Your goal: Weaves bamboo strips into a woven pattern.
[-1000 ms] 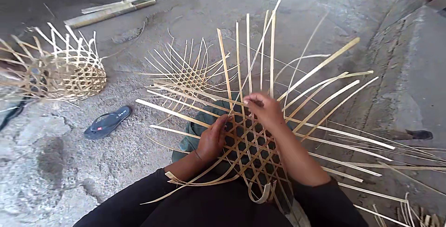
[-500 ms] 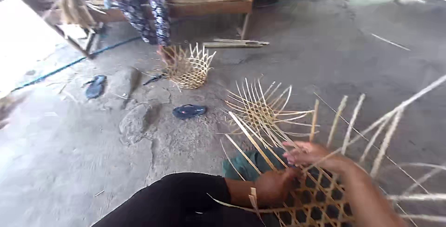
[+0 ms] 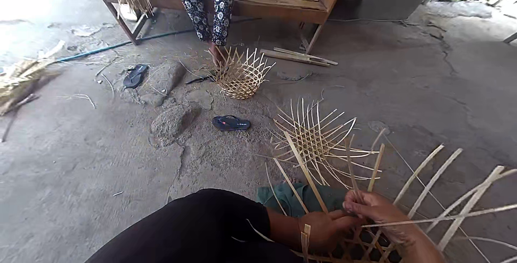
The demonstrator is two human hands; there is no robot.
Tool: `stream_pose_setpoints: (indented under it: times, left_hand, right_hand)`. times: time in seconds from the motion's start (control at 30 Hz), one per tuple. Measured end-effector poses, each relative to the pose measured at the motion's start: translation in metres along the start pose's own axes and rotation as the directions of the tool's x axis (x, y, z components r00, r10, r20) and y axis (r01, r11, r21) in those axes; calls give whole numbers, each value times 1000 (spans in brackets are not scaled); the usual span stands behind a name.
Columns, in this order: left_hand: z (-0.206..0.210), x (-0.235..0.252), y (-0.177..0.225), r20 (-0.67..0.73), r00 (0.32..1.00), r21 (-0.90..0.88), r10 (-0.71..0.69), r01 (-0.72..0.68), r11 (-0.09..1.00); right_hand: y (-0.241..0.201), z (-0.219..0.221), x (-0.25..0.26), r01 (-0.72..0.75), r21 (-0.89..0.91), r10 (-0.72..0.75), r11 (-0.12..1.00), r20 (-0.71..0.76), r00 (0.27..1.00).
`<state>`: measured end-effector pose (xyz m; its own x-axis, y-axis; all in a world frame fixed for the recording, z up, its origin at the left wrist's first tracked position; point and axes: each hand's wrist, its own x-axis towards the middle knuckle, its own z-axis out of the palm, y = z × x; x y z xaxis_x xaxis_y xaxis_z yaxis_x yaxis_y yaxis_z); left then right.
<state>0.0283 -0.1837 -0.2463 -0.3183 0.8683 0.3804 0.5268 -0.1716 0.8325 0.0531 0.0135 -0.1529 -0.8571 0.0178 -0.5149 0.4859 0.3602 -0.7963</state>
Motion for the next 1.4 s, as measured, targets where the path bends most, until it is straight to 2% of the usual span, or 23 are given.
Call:
stream_pose_setpoints:
  times: [0.07,0.17,0.23,0.3,0.4,0.5,0.63,0.73,0.83,0.9,0.97,1.0,1.07,1.2,1.3,1.4]
  left_hand:
    - [-4,0,1,7,1000,-22,8,-8,1000]
    - [-4,2,-3,-38,999,-93,22,-25,995]
    - [-2,4,-6,-49,999,-152,-19,12,988]
    - [-4,8,-4,-16,997,-206,-80,75,976]
    - [-9,11,0,49,993,-287,-111,121,950]
    - [-11,8,-2,61,995,-339,-79,95,936]
    - [-6,5,-8,13,1000,-284,-4,8,959]
    - [-7,5,-8,11,999,-298,-49,50,953]
    - [-9,10,-2,54,984,-329,-173,181,927]
    - [-10,14,1,101,967,-310,-235,255,916]
    - [-9,15,2,110,963,-272,-245,267,925]
    - [-8,16,3,103,966,-250,-238,257,934]
    - [-7,16,1,96,970,-217,-222,238,947]
    - [-7,13,-1,82,980,-215,-180,194,957]
    - [-5,13,-2,69,988,-203,-141,152,967]
    - [-3,10,-5,47,989,-197,-138,144,970]
  right_hand:
    - [16,12,-4,143,115,-119,983,-194,974]
    - [37,34,-5,461,288,-270,839,-516,813]
    - [46,43,-9,589,299,-301,750,-639,708]
    - [48,51,-14,645,255,-299,720,-725,620]
    - [45,57,-19,658,226,-266,718,-785,559]
    - [43,52,-17,631,240,-271,737,-752,601]
    - [39,50,-9,597,246,-267,763,-721,639]
    - [42,53,-9,684,243,-312,688,-752,580]
    - [49,57,-13,773,172,-398,610,-777,487]
    - [54,60,-20,739,23,-489,673,-735,469]
    - [53,55,-32,614,-320,-662,721,-582,473]
    - [45,50,-41,531,-496,-727,687,-488,483]
    - [25,35,-60,383,-706,-768,595,-362,528]
    - [-9,-7,-95,72,-907,-807,416,-332,489]
    - [-31,-31,-106,-129,-947,-765,295,-315,561]
    - [-46,-38,-110,-160,-959,-729,235,-283,623]
